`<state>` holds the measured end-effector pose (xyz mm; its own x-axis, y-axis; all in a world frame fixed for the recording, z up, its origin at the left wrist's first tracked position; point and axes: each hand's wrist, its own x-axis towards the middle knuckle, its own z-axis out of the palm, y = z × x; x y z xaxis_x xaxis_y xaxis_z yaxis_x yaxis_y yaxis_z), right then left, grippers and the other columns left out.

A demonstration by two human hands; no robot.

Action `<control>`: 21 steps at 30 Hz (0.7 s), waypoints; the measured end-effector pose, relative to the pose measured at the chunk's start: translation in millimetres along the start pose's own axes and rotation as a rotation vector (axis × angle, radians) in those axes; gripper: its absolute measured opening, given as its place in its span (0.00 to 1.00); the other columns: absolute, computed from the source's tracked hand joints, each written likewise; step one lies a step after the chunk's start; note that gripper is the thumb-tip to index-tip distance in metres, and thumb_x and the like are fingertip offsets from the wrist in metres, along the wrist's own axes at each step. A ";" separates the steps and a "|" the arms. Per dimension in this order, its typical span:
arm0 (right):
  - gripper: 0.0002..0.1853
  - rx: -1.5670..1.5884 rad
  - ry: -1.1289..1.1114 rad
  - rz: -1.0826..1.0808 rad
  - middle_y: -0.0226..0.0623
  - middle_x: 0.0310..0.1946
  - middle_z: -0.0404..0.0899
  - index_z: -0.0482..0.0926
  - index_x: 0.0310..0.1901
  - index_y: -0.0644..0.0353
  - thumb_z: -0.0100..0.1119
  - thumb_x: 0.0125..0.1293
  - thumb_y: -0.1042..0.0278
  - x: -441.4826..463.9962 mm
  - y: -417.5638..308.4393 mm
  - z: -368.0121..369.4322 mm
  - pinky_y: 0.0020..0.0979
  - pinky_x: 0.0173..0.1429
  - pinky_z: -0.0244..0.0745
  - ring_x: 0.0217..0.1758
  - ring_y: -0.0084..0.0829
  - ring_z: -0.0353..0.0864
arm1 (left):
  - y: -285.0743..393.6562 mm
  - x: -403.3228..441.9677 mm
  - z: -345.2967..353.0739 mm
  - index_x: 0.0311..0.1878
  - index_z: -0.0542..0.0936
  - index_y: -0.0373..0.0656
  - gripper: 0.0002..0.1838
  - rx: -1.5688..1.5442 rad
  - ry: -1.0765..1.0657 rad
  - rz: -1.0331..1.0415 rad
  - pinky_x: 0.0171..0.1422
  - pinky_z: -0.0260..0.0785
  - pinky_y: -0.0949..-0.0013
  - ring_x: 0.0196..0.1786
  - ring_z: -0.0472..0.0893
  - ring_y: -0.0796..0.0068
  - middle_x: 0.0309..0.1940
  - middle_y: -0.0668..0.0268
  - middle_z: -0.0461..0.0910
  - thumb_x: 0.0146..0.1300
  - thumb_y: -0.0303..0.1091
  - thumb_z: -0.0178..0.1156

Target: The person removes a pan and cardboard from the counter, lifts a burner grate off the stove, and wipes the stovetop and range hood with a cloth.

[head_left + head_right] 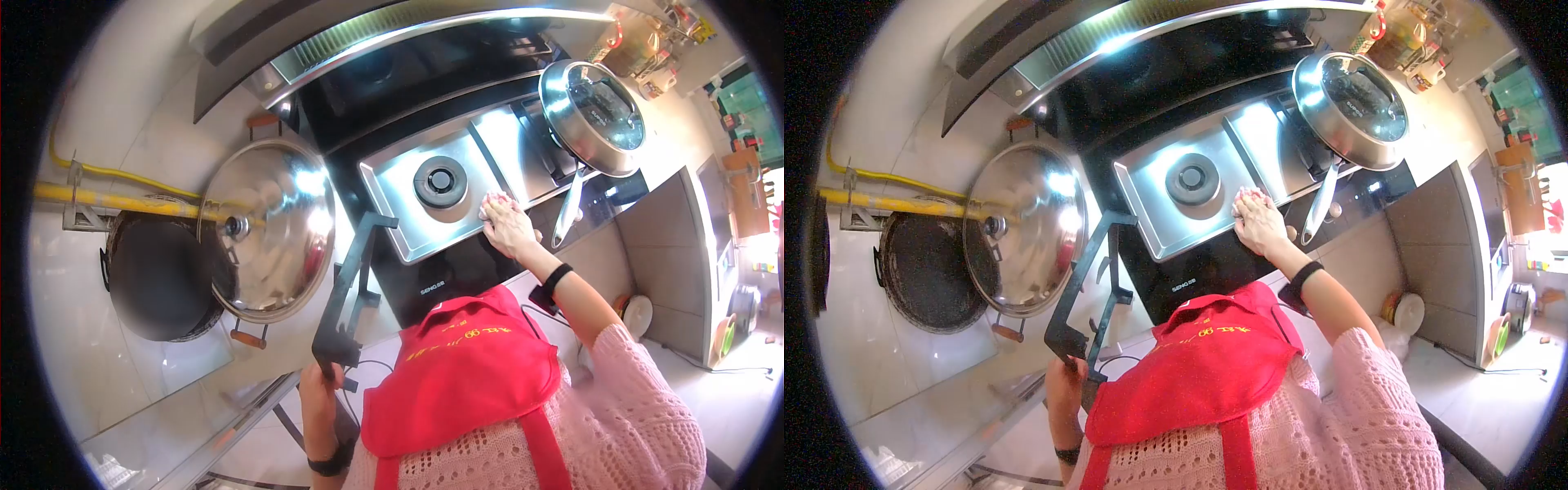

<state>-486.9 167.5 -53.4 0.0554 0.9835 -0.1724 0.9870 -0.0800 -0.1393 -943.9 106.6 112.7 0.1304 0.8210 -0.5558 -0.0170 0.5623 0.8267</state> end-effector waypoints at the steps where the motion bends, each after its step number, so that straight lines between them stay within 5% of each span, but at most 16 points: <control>1: 0.29 -0.001 0.063 -0.003 0.43 0.71 0.62 0.65 0.66 0.60 0.46 0.65 0.56 6.3 2.7 4.4 0.40 0.78 0.45 0.76 0.40 0.56 | 1.3 -0.1 0.2 0.30 0.72 0.44 0.14 -0.002 0.007 -0.002 0.33 0.58 0.71 0.26 0.68 0.76 0.20 0.68 0.69 0.70 0.41 0.47; 4: 0.29 -0.016 0.224 -0.001 0.42 0.71 0.61 0.65 0.67 0.59 0.44 0.66 0.55 43.3 9.0 21.1 0.41 0.77 0.47 0.77 0.37 0.54 | 3.0 -0.4 0.4 0.30 0.71 0.45 0.15 0.002 -0.012 0.019 0.33 0.58 0.72 0.27 0.68 0.76 0.20 0.69 0.69 0.70 0.42 0.47; 12: 0.31 -0.055 0.147 0.066 0.43 0.70 0.63 0.66 0.66 0.61 0.46 0.64 0.54 5.5 -20.8 23.1 0.45 0.74 0.52 0.72 0.40 0.62 | 2.2 7.9 -5.5 0.29 0.71 0.45 0.15 0.021 -0.025 -0.049 0.32 0.56 0.73 0.27 0.68 0.78 0.21 0.69 0.69 0.70 0.42 0.45; 21: 0.28 -0.093 0.145 0.099 0.43 0.70 0.62 0.64 0.67 0.60 0.44 0.67 0.59 42.5 -6.1 23.1 0.44 0.76 0.48 0.75 0.36 0.58 | 14.5 -3.0 15.5 0.22 0.71 0.41 0.23 0.156 0.036 -0.001 0.28 0.54 0.73 0.23 0.65 0.80 0.17 0.69 0.68 0.73 0.41 0.38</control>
<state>-494.1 206.1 -82.4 0.1677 0.9851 -0.0376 0.9849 -0.1691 -0.0364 -929.1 110.7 127.7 0.0950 0.8252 -0.5568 0.1380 0.5430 0.8283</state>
